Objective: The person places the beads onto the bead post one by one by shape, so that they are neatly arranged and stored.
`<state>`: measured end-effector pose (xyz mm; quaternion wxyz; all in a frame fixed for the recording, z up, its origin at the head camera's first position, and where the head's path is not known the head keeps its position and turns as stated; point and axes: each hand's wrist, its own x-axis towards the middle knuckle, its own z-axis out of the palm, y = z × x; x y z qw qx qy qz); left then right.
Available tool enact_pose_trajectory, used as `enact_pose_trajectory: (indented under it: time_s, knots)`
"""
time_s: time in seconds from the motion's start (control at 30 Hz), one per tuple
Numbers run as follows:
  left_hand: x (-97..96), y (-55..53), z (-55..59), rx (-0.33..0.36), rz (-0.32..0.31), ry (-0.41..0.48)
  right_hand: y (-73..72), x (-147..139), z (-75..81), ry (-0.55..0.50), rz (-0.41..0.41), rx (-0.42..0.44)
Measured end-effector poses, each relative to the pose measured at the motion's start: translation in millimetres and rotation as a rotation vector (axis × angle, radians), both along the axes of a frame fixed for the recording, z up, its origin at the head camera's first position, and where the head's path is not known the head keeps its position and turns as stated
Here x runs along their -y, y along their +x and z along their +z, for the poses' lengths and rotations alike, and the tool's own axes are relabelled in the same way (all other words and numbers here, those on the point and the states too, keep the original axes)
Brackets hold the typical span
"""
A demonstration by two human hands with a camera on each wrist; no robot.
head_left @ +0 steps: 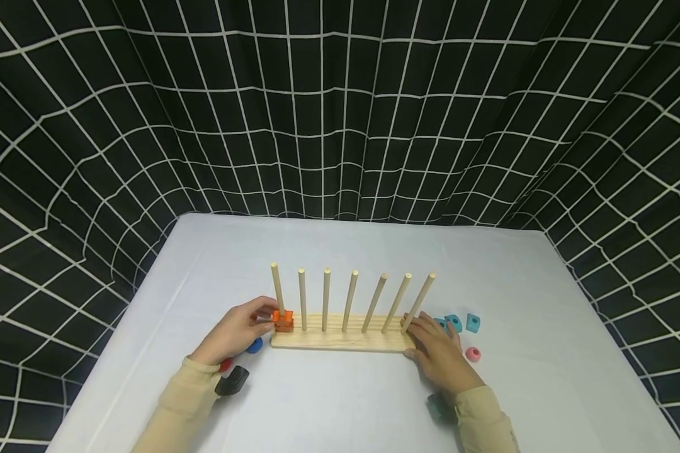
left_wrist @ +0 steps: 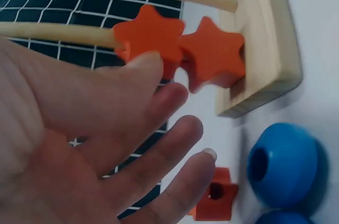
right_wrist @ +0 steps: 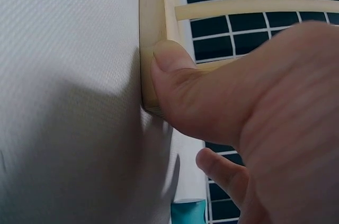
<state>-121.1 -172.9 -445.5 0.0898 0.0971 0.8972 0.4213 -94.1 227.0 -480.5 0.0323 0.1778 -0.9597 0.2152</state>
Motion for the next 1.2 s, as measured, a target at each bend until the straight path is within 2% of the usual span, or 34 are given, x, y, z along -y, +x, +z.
enact_pose_trajectory:
  time_s: [0.1,0.17,0.3,0.33,0.4,0.57,0.63,0.77,0.9,1.2]
  knots:
    - [5.7,0.4,1.4,-0.018,0.037,0.011,0.5,0.5,-0.2,-0.001,0.006,-0.016]
    - [9.2,-0.8,2.6,-0.034,0.097,0.008,0.7,0.8,0.1,0.000,0.006,-0.018]
    - [17.0,-6.7,1.0,-0.119,0.223,-0.104,0.7,0.5,1.4,0.003,0.001,-0.003]
    - [19.1,-8.5,-0.7,-0.139,0.243,-0.138,0.6,0.2,1.3,0.006,0.000,0.001]
    - [23.5,-12.0,-4.6,-0.133,0.263,-0.192,0.8,-0.1,1.3,0.006,-0.001,0.004]
    - [30.8,-14.5,-12.7,-0.033,0.244,-0.227,1.8,1.1,0.0,0.004,0.001,0.005]
    - [31.1,-14.3,-14.5,-0.022,0.230,-0.240,2.2,1.6,-0.5,0.004,0.000,0.003]
    - [29.9,-16.3,-17.6,-0.042,0.197,-0.260,3.0,0.9,-1.5,0.007,-0.006,0.007]
    - [28.9,-18.3,-20.3,-0.060,0.189,-0.270,2.8,-0.1,-2.0,0.011,-0.010,0.007]
    - [27.9,-16.0,-23.5,-0.034,0.175,-0.274,1.7,-0.1,-1.8,0.022,-0.014,0.008]
